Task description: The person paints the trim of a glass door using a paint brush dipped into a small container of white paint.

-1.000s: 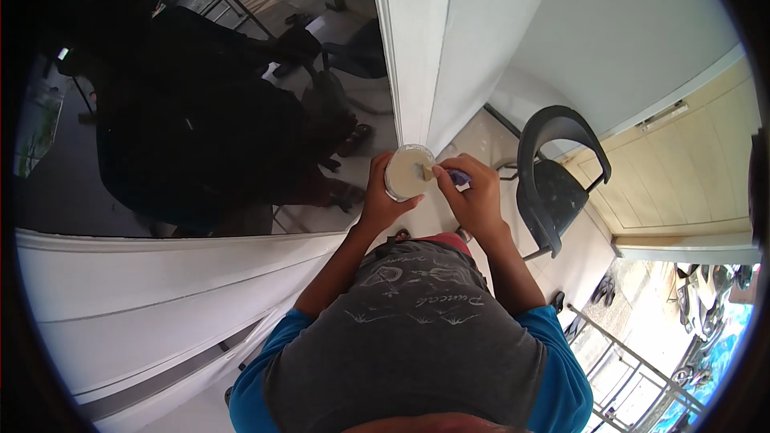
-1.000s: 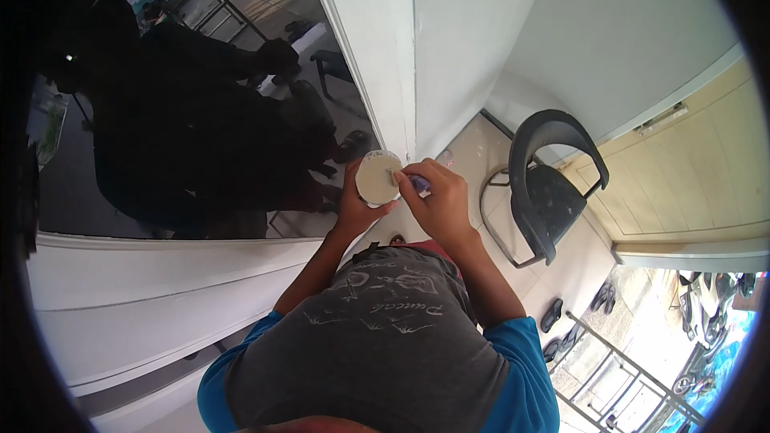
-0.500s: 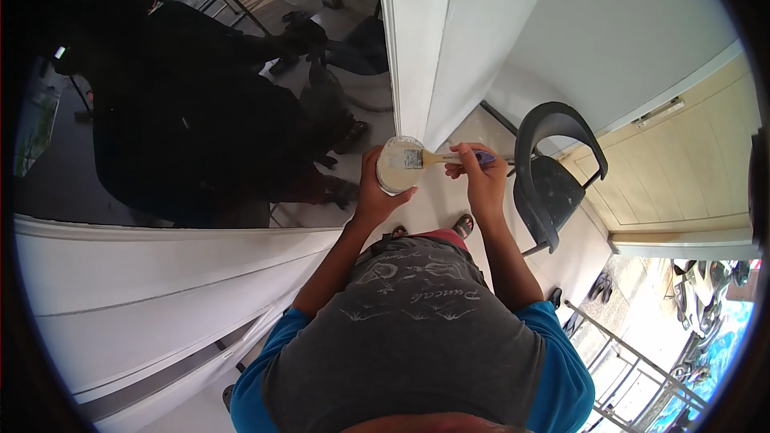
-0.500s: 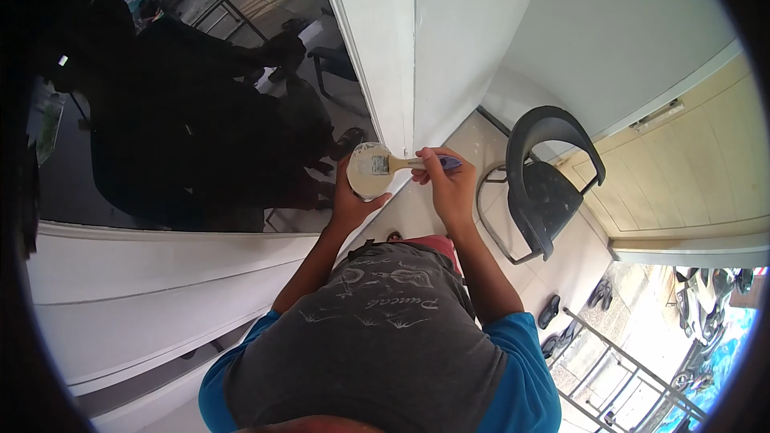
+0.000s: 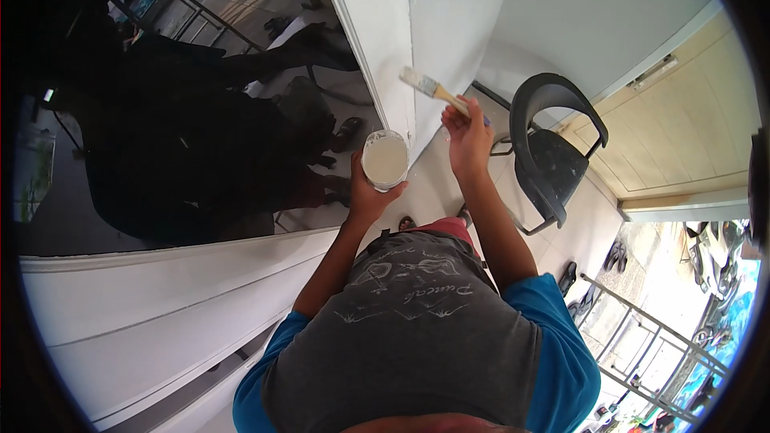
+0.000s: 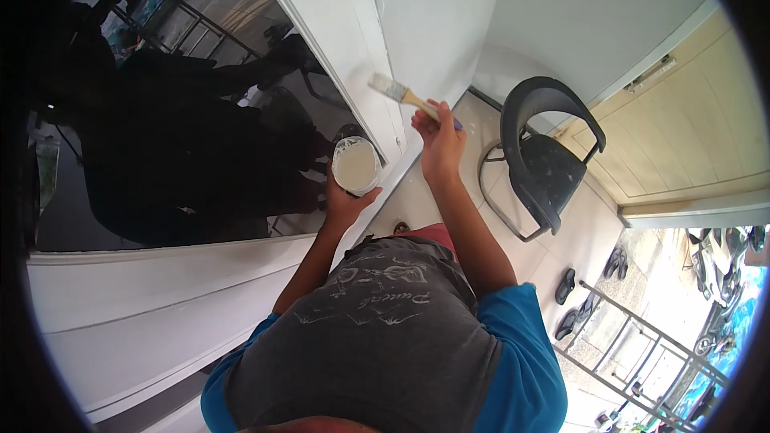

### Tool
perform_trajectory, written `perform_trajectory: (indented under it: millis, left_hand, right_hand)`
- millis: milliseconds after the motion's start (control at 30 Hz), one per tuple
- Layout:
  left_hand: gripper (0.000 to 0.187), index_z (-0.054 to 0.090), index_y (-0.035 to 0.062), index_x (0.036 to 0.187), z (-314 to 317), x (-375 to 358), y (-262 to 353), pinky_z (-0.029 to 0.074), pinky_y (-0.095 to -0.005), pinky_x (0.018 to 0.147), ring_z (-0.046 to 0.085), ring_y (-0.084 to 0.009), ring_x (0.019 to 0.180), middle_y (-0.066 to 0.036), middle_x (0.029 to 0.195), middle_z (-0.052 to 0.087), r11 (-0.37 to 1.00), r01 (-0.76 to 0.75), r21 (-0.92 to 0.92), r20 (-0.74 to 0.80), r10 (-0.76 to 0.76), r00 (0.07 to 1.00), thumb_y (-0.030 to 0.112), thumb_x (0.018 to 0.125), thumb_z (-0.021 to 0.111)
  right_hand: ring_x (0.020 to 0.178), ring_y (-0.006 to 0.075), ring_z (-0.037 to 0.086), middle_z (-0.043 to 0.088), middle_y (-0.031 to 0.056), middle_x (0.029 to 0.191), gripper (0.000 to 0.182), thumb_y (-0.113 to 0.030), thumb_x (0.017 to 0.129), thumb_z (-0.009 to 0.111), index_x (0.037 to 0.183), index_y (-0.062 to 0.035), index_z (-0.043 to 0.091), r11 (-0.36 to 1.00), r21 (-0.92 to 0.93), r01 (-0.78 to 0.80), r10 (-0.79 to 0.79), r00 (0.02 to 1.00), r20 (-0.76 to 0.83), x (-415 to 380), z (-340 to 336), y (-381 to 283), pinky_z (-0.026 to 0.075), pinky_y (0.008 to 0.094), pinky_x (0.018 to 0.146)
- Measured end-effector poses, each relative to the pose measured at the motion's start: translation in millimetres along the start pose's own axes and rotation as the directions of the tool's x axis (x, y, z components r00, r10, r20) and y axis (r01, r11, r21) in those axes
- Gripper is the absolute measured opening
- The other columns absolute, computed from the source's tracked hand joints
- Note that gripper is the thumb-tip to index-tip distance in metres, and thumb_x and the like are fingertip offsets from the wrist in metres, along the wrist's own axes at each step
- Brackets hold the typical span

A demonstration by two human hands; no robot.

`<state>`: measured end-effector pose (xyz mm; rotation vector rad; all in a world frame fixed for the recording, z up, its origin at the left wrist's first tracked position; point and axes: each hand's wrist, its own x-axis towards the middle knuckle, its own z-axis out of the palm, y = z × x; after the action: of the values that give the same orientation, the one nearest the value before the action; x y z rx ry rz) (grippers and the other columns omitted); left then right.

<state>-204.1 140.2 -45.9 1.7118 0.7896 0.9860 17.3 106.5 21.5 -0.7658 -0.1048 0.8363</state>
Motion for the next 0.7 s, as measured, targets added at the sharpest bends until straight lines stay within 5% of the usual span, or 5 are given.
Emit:
perform_trajectory:
  millis: [267,367,467,633,700]
  left_hand:
    - [0.097,0.038,0.0023,0.144,-6,-9,4,0.043,-0.0417,0.109,0.052,-0.0282,0.128,-0.014,0.136,0.047,0.998,0.01,0.064,0.027,-0.012,1.0,0.011,0.065,0.094]
    - [0.097,0.038,0.0024,0.145,-9,-10,1,0.042,-0.0422,0.109,0.051,-0.0286,0.129,-0.014,0.137,0.047,0.998,0.026,0.062,0.04,-0.028,0.999,0.011,0.065,0.094]
    - [0.097,0.038,0.0025,0.145,-12,-13,-3,0.042,-0.0426,0.11,0.051,-0.0288,0.129,-0.014,0.138,0.046,0.997,0.027,0.075,0.048,-0.031,0.998,0.011,0.066,0.094]
    - [0.097,0.039,0.0024,0.144,-13,-14,1,0.042,-0.0424,0.109,0.051,-0.0286,0.129,-0.014,0.137,0.046,0.998,0.049,0.039,0.021,-0.05,0.999,0.01,0.065,0.094]
    - [0.097,0.039,0.0023,0.145,-13,-11,3,0.042,-0.0421,0.109,0.051,-0.0282,0.129,-0.013,0.136,0.046,0.997,0.046,0.067,0.024,-0.048,0.999,0.009,0.065,0.093]
  right_hand:
    - [0.081,0.0247,0.074,0.073,0.0183,0.092,0.035,-0.024,0.105,0.059,0.115,0.0098,0.064,0.994,0.008,0.113,-0.113,0.992,-0.056,42,-11,76,0.062,0.0347,0.08]
    - [0.076,0.022,0.075,0.074,0.0169,0.088,0.031,-0.021,0.104,0.06,0.109,0.0083,0.069,0.976,-0.208,0.061,-0.122,0.948,-0.293,42,-34,104,0.063,0.0318,0.071]
    - [0.076,0.0218,0.074,0.074,0.0169,0.088,0.032,-0.021,0.104,0.06,0.11,0.0088,0.069,0.961,-0.273,0.038,-0.117,0.953,-0.279,40,-25,95,0.063,0.0322,0.073]
    - [0.08,0.024,0.074,0.073,0.0197,0.091,0.036,-0.022,0.106,0.059,0.113,0.012,0.067,0.941,-0.137,0.31,-0.313,0.95,-0.001,12,84,-10,0.061,0.0339,0.082]
    - [0.085,0.0258,0.074,0.073,0.0205,0.095,0.037,-0.022,0.107,0.058,0.117,0.0132,0.065,0.92,0.05,0.389,-0.39,0.897,0.209,9,105,-31,0.06,0.0352,0.086]
